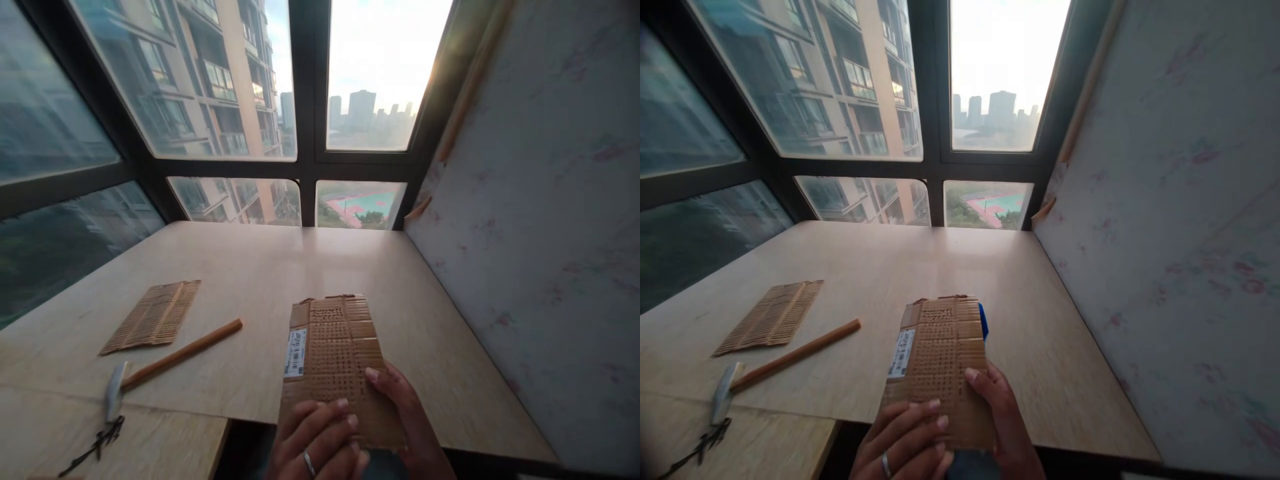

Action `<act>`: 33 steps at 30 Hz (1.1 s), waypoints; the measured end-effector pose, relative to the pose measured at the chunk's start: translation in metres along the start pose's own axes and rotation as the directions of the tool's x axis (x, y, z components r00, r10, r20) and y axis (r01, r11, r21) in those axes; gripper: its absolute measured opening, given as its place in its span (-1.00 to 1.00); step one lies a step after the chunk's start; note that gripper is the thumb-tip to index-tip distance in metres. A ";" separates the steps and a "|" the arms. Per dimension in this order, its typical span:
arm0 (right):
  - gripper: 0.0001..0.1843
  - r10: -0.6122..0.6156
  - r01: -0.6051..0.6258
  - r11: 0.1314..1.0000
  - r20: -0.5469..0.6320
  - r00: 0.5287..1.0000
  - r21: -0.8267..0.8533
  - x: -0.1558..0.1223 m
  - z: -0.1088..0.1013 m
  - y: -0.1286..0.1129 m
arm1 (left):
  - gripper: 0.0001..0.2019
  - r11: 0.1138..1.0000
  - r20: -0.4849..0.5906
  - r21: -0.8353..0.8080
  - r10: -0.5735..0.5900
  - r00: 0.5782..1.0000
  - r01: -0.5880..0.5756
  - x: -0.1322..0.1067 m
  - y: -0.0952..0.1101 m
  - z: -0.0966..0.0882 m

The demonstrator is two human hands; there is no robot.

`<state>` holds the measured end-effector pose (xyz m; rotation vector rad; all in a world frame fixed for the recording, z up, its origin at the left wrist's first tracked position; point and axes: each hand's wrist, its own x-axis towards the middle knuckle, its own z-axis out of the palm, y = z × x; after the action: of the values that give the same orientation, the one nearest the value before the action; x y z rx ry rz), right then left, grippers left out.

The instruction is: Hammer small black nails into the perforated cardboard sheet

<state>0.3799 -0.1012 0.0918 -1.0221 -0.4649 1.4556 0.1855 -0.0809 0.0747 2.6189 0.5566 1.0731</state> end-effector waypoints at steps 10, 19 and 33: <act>-0.57 0.080 -0.083 0.996 -0.090 0.993 -0.034 0.016 -0.063 -0.008 | -0.48 0.443 -0.087 -0.487 -0.882 0.463 0.752 0.027 -0.051 0.031; -0.52 0.099 -0.112 0.983 -0.088 0.991 -0.146 0.022 -0.085 -0.016 | -0.24 0.132 0.186 -0.634 -0.930 0.316 0.762 0.038 -0.065 0.055; -0.46 -0.005 -0.026 0.956 -0.103 0.995 -0.293 0.049 -0.095 -0.031 | -0.26 0.061 0.181 -0.794 -0.926 0.332 0.605 0.073 -0.079 0.049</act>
<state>0.4808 -0.0759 0.0507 -1.3309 -0.6146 1.3608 0.2484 0.0169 0.0561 0.9257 1.1381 1.0141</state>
